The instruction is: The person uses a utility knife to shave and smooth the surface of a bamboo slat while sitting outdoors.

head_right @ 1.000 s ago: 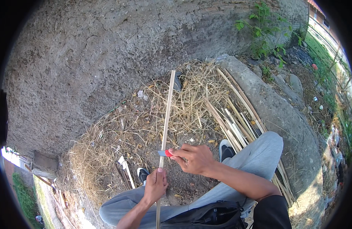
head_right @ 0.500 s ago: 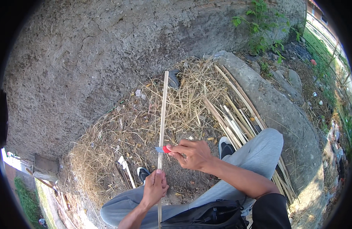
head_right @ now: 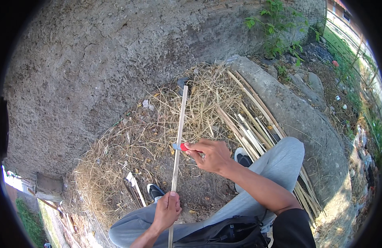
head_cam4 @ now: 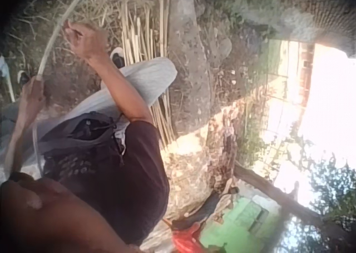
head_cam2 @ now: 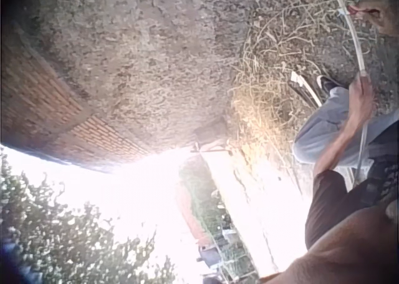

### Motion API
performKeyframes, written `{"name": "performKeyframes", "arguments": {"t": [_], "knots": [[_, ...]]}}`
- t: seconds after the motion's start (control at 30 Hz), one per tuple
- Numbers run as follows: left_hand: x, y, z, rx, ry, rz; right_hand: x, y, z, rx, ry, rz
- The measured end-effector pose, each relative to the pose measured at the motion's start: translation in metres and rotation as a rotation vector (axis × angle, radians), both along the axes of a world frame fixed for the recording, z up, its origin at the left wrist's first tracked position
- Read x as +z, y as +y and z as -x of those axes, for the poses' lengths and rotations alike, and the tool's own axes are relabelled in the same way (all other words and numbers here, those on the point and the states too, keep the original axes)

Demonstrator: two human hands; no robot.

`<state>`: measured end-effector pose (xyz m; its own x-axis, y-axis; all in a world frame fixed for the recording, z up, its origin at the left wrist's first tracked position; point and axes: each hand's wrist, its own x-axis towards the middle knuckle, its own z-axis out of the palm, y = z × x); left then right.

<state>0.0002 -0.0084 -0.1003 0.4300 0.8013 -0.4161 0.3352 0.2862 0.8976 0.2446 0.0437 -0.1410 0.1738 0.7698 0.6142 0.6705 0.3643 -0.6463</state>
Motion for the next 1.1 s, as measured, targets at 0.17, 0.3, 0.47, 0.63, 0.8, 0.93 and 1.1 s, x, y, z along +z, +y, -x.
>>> {"name": "performKeyframes", "arguments": {"t": [0.17,0.3,0.47,0.63,0.8,0.93,1.1], "knots": [[0.002,-0.005,0.003,0.013,-0.009,-0.011,-0.003,0.001,0.004,0.025,0.005,0.040],[-0.017,-0.007,0.010,-0.001,0.070,-0.133,-0.008,0.004,0.008,0.042,0.047,-0.017],[0.002,-0.006,0.002,0.027,0.042,0.034,-0.012,0.005,0.007,0.008,0.020,0.028],[-0.018,-0.009,0.009,-0.002,0.157,-0.200,-0.008,0.005,0.008,0.010,0.027,0.000],[-0.009,-0.007,0.008,-0.005,0.156,-0.173,-0.002,0.002,0.007,-0.005,0.014,-0.011],[-0.005,-0.010,0.005,-0.063,0.374,-0.370,-0.006,0.002,0.008,-0.003,-0.016,-0.002],[-0.009,-0.011,0.008,-0.034,0.329,-0.319,-0.010,0.004,0.006,0.008,-0.019,0.036]]}}
